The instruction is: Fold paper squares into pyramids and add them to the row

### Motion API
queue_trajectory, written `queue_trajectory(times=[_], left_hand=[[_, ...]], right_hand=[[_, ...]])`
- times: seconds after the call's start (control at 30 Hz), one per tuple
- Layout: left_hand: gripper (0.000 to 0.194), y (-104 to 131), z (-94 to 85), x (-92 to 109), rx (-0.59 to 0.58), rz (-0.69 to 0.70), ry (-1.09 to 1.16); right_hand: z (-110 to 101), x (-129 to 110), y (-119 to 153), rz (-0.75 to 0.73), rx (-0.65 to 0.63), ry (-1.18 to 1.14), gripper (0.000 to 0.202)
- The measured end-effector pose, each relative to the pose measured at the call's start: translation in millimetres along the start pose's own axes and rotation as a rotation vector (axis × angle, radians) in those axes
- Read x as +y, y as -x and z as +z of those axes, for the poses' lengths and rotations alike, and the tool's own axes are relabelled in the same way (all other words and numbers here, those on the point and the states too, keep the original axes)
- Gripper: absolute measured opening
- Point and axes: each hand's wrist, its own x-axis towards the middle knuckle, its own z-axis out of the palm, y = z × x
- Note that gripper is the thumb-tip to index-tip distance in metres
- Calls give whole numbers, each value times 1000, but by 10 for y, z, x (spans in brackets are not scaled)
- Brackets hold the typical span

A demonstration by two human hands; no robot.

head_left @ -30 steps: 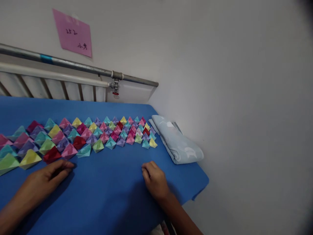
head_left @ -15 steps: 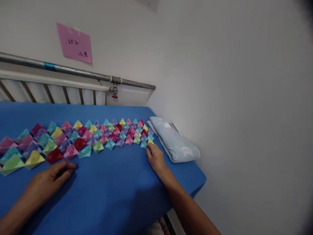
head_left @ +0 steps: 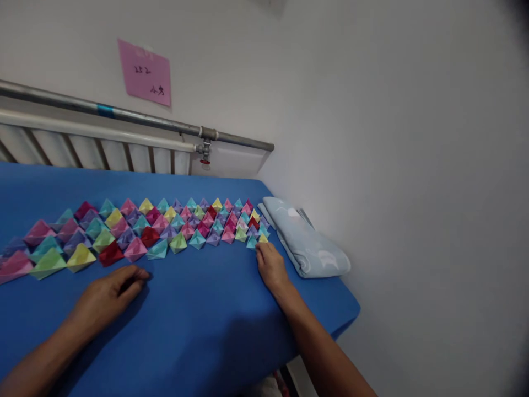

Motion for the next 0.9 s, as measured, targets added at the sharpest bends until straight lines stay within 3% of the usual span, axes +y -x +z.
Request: queue_trajectory(times=[0.13, 0.27, 0.37, 0.57, 0.73, 0.8, 0.9], left_hand=[[37, 18, 56, -58, 4, 65, 5], [31, 66, 151, 18, -14, 181, 97], [27, 113, 210, 136, -79, 234, 134], [28, 180, 191, 299, -183, 264, 205], [26, 203, 146, 350, -258, 239, 246], [28, 199, 147, 349, -288, 233, 261], [28, 187, 149, 345, -322, 221, 286]], right_hand=[[-112, -127, 54, -29, -16, -11, 22], [-244, -503, 245, -100, -63, -68, 19], [-270, -868, 414, -177, -165, -174, 19], [-210, -1413, 565, -115, -415, -243, 20], [-179, -1557, 574, -137, -513, -393, 20], [-185, -1533, 536, -120, -489, -532, 17], [-155, -1442, 405, 28, -392, -613, 11]])
